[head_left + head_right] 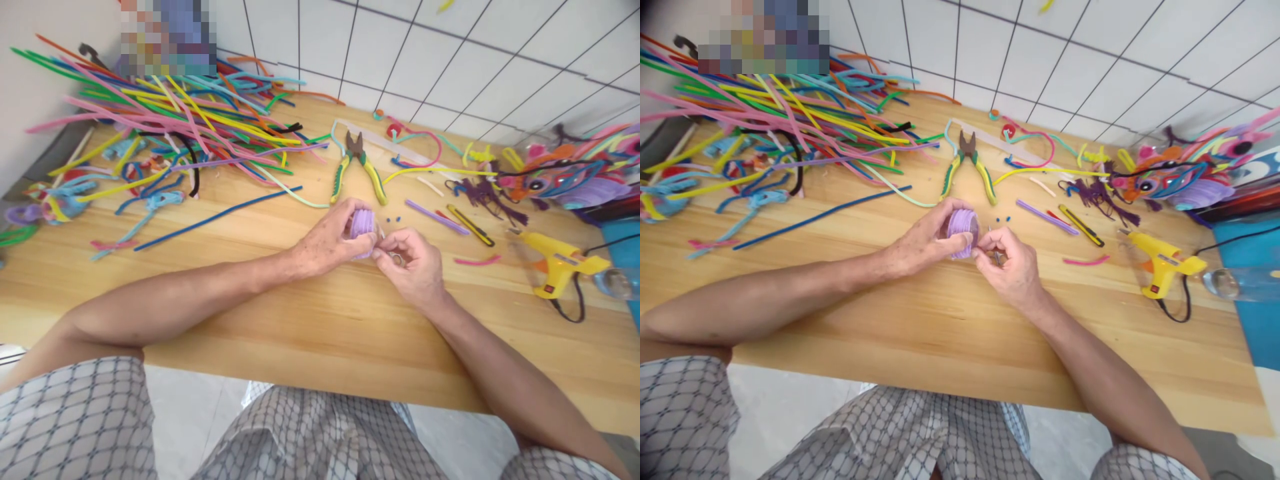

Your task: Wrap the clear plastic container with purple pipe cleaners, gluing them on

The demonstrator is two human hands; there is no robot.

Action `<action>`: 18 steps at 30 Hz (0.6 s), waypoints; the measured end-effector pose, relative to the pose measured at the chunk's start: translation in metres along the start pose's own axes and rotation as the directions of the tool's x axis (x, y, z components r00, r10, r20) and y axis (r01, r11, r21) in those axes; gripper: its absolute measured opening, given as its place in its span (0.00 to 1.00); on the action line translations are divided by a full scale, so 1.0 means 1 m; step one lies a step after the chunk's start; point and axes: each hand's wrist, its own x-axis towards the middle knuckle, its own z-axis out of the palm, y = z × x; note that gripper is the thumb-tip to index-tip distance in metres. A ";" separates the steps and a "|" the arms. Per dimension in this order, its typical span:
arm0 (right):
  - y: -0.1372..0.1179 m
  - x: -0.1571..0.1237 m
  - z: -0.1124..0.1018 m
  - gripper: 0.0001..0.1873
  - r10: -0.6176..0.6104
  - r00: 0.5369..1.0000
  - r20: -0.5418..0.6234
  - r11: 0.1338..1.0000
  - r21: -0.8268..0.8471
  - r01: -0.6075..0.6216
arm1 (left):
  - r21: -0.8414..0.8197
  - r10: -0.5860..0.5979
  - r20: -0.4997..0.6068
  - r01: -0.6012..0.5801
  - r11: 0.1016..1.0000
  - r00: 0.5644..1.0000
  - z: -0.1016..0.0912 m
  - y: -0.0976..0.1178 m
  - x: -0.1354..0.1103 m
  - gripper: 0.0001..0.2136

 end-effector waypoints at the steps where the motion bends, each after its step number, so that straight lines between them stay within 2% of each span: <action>1: 0.000 0.000 0.000 0.07 0.007 1.000 0.001 1.000 0.002 -0.007 | 0.003 0.006 0.000 -0.006 1.000 1.000 0.000 0.000 0.000 0.20; 7: 0.001 0.001 -0.002 0.06 0.047 0.998 0.032 0.998 0.043 -0.048 | 0.036 0.035 -0.008 -0.035 0.999 0.999 -0.001 -0.003 -0.001 0.20; 18: 0.000 0.001 -0.001 0.07 0.031 0.999 0.033 0.998 0.046 -0.032 | 0.055 0.050 -0.029 -0.049 0.997 0.998 0.001 -0.004 -0.001 0.19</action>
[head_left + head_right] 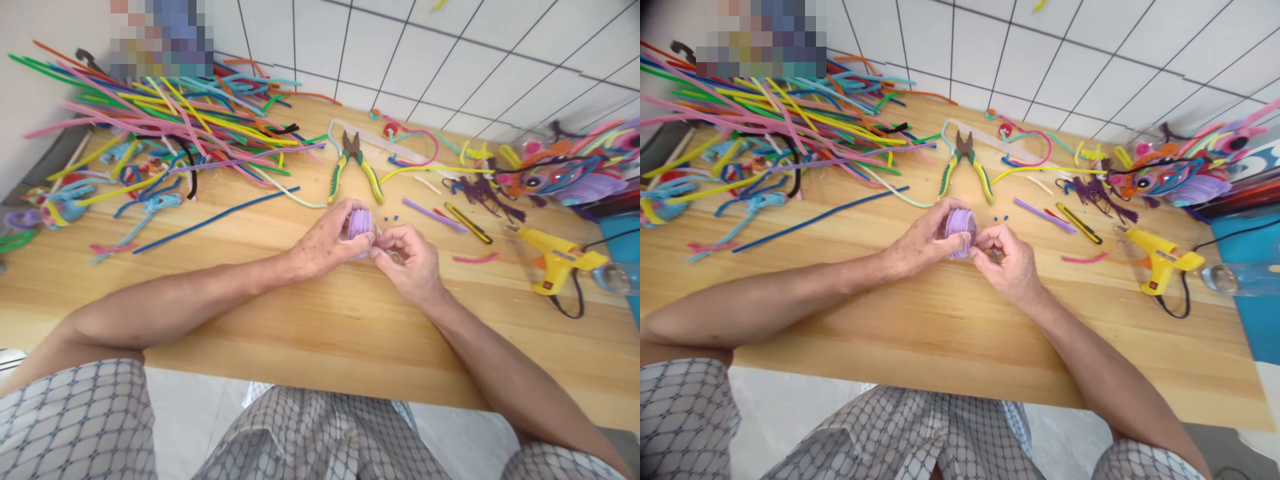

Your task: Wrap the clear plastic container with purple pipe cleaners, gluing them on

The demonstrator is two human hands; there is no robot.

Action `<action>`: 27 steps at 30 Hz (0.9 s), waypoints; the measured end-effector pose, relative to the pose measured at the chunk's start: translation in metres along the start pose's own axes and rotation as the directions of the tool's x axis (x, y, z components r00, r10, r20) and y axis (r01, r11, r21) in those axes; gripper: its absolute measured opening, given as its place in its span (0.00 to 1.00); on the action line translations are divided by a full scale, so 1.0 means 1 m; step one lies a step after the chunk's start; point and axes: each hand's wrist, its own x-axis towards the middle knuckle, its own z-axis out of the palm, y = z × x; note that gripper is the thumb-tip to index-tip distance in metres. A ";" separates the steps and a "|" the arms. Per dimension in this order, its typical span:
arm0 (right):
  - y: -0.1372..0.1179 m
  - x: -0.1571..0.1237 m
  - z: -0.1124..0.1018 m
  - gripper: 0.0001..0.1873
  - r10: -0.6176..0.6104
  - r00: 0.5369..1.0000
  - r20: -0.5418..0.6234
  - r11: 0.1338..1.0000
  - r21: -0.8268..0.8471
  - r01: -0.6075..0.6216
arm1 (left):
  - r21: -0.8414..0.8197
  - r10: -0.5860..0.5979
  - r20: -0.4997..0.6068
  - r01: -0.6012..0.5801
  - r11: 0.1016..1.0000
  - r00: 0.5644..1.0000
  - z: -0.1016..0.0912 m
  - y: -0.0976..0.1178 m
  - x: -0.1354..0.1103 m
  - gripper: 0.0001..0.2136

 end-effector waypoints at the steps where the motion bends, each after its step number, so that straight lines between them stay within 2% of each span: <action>1: 0.000 0.000 0.000 0.07 -0.006 1.000 0.000 1.000 0.002 0.006 | -0.002 0.001 -0.004 -0.001 1.000 1.000 0.000 0.000 0.000 0.19; 6: 0.001 0.000 0.000 0.08 -0.042 0.999 -0.004 0.999 0.012 0.042 | -0.004 0.010 -0.027 -0.011 1.000 1.000 0.003 -0.003 0.001 0.19; 12: 0.000 0.001 0.000 0.07 -0.013 1.000 -0.002 1.000 0.009 0.013 | -0.001 0.020 -0.051 -0.020 1.000 0.999 0.004 -0.003 0.000 0.20; 19: 0.000 0.001 0.000 0.07 -0.038 0.999 -0.001 0.998 0.051 0.038 | 0.029 0.026 -0.058 -0.024 0.999 0.998 0.004 -0.003 0.001 0.21; 27: 0.005 0.004 0.001 0.10 0.022 0.999 0.028 0.994 0.102 -0.025 | 0.049 0.027 -0.044 -0.025 0.998 0.999 0.001 -0.005 0.000 0.20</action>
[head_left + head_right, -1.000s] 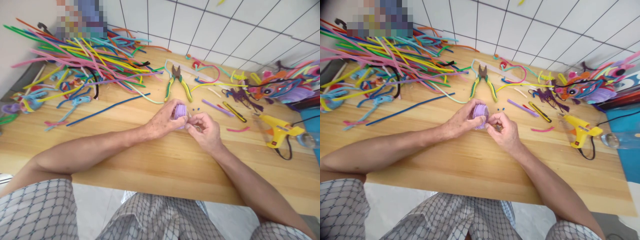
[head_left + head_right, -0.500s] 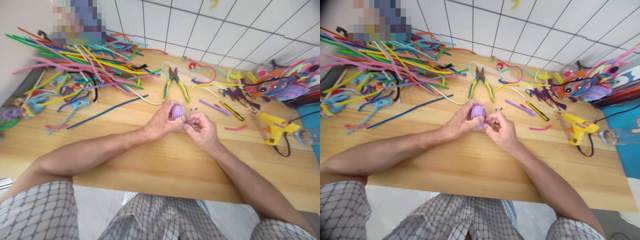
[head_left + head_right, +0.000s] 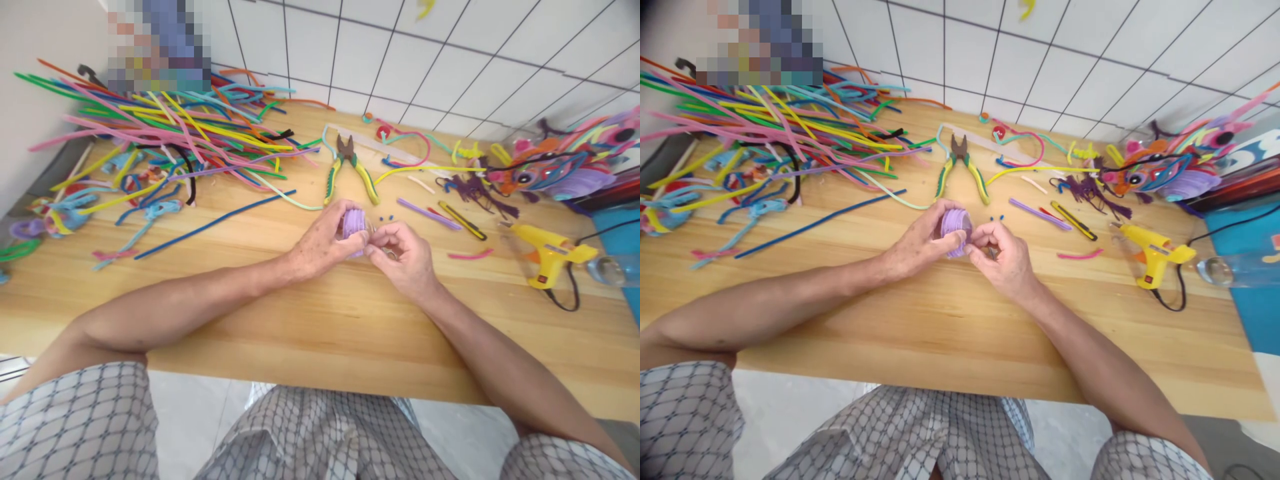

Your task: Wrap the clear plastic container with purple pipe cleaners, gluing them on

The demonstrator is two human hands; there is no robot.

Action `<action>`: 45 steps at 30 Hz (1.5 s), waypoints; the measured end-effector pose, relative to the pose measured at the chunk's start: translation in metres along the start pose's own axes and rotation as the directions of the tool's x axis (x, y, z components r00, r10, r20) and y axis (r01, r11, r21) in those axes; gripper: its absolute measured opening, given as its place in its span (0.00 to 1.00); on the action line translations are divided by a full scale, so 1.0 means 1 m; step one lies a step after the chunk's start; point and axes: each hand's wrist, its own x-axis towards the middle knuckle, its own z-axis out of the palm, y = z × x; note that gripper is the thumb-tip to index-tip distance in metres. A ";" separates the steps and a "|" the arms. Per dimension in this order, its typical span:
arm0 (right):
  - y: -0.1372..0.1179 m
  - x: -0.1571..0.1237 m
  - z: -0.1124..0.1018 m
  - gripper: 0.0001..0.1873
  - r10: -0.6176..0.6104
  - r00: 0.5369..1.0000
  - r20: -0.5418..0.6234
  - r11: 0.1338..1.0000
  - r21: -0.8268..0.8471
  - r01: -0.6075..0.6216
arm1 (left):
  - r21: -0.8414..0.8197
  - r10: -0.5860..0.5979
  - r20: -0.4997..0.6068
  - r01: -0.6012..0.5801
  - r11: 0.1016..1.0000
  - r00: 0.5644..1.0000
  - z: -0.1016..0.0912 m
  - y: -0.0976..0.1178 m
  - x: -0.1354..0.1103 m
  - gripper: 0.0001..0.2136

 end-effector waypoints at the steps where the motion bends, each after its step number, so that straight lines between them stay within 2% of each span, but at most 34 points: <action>1: 0.001 0.001 -0.001 0.10 0.010 1.000 0.006 1.000 0.019 -0.010 | -0.002 -0.006 0.007 0.006 1.000 1.000 -0.001 0.001 0.000 0.20; 6: 0.001 0.002 -0.003 0.14 0.039 0.997 0.071 0.995 0.091 -0.046 | -0.024 -0.040 0.057 0.041 0.999 0.998 -0.004 0.003 0.002 0.22; 11: -0.005 0.004 0.003 0.17 0.035 0.999 -0.005 0.999 0.024 -0.035 | -0.007 0.015 0.040 -0.015 1.000 0.999 -0.003 -0.002 0.002 0.20; 14: -0.006 0.005 0.005 0.18 0.047 0.999 -0.001 0.998 0.043 -0.047 | 0.008 0.031 0.035 -0.031 0.999 0.999 -0.003 -0.004 0.001 0.19; 16: -0.004 0.006 0.003 0.19 0.065 0.998 0.020 0.993 0.094 -0.066 | 0.012 0.026 0.036 -0.027 1.000 0.999 -0.003 -0.003 0.001 0.20; 20: -0.002 0.008 -0.005 0.22 0.131 0.982 0.139 0.950 0.267 -0.165 | -0.026 -0.027 0.060 0.028 0.999 0.998 -0.005 0.000 0.002 0.21; 23: -0.002 0.009 -0.008 0.22 0.139 0.979 0.152 0.934 0.307 -0.181 | -0.114 -0.069 0.068 0.077 0.991 0.995 -0.007 0.000 0.004 0.22; 26: -0.002 0.008 -0.008 0.19 0.093 0.991 0.094 0.959 0.259 -0.114 | -0.271 -0.129 0.098 0.151 0.951 0.987 -0.008 0.000 0.007 0.23; 29: -0.002 0.004 -0.009 0.20 -0.018 1.000 0.003 0.991 0.133 0.017 | -0.429 -0.199 0.122 0.233 0.873 0.972 -0.007 0.002 0.010 0.22; 34: -0.003 0.000 -0.013 0.18 -0.255 0.966 -0.048 0.960 -0.128 0.248 | -0.639 -0.274 0.221 0.351 0.684 0.936 -0.003 0.005 0.009 0.17; 37: -0.007 0.001 -0.013 0.17 -0.375 0.926 -0.042 0.890 -0.297 0.347 | -0.698 -0.276 0.291 0.401 0.593 0.916 -0.001 0.007 0.007 0.18; 39: -0.008 0.001 -0.013 0.17 -0.445 0.895 -0.018 0.837 -0.363 0.409 | -0.713 -0.265 0.324 0.419 0.562 0.908 -0.001 0.008 0.005 0.19; 42: -0.007 0.000 -0.014 0.19 -0.505 0.863 0.017 0.790 -0.394 0.470 | -0.705 -0.270 0.369 0.457 0.543 0.889 -0.002 0.009 0.004 0.19; 45: -0.008 0.001 -0.017 0.19 -0.502 0.864 0.047 0.804 -0.344 0.485 | -0.697 -0.276 0.407 0.491 0.523 0.871 -0.003 0.009 0.004 0.18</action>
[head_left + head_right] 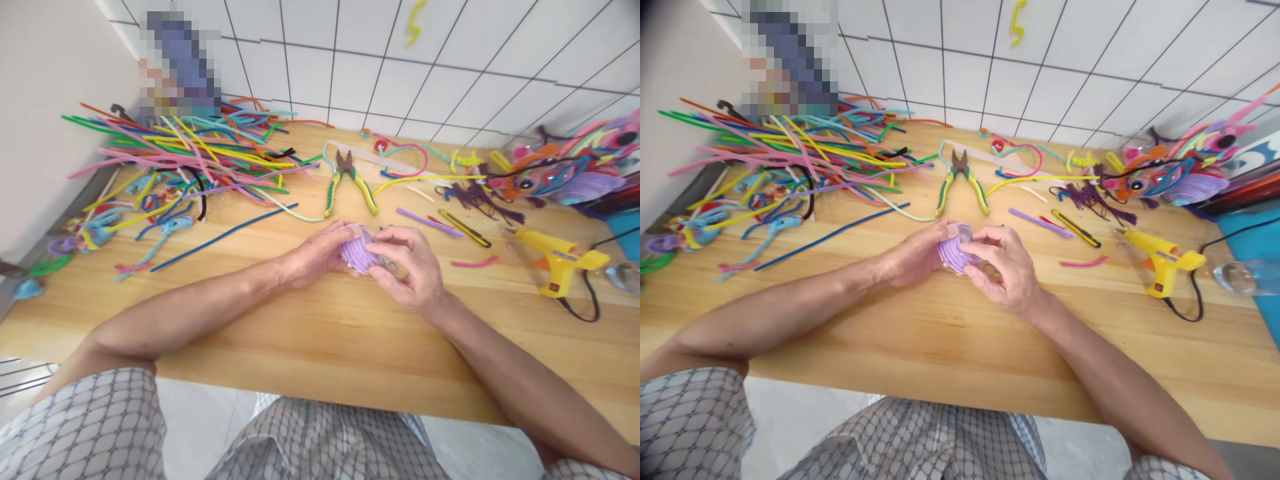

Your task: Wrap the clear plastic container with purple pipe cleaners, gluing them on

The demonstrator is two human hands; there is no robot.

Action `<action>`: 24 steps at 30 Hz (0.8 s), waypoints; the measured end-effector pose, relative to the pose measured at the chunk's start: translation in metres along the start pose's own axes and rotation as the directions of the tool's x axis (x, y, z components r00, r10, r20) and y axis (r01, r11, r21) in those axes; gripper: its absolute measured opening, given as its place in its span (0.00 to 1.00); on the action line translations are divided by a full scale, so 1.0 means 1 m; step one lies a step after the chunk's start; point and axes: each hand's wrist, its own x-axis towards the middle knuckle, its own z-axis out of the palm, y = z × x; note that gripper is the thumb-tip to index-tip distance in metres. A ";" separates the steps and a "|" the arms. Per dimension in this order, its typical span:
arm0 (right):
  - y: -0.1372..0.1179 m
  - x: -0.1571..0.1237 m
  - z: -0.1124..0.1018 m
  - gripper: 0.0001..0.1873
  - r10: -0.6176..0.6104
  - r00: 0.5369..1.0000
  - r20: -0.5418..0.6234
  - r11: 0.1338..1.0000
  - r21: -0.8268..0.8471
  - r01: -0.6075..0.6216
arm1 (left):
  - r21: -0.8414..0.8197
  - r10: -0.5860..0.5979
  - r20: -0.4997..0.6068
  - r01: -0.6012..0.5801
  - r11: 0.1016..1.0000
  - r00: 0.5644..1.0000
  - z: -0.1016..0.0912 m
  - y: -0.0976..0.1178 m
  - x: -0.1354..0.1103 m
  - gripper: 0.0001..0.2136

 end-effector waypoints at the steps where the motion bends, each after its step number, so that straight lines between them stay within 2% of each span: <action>1: 0.000 0.001 -0.002 0.18 0.019 1.000 0.010 0.999 0.036 -0.020 | -0.009 -0.016 0.018 0.016 1.000 1.000 0.000 0.000 0.000 0.17; 4: 0.001 0.003 -0.006 0.15 0.118 0.993 0.013 0.985 0.124 -0.119 | -0.046 -0.095 0.080 0.099 0.994 0.992 -0.002 0.001 0.000 0.16; 7: 0.003 0.005 -0.007 0.13 0.176 0.984 0.027 0.975 0.136 -0.178 | -0.067 -0.152 0.090 0.158 0.985 0.984 -0.003 0.001 0.001 0.15; 14: 0.010 0.009 -0.013 0.18 0.035 0.991 0.130 0.985 0.165 -0.056 | -0.040 -0.180 0.110 0.185 0.982 0.978 -0.007 0.000 0.001 0.17; 17: 0.011 0.009 -0.013 0.20 0.015 0.987 0.162 0.984 0.171 -0.043 | -0.020 -0.201 0.121 0.205 0.979 0.972 -0.011 -0.003 0.003 0.18; 24: 0.008 0.005 -0.008 0.22 -0.018 0.989 0.149 0.992 0.126 -0.001 | 0.036 -0.169 0.111 0.166 0.986 0.979 -0.008 -0.002 0.000 0.20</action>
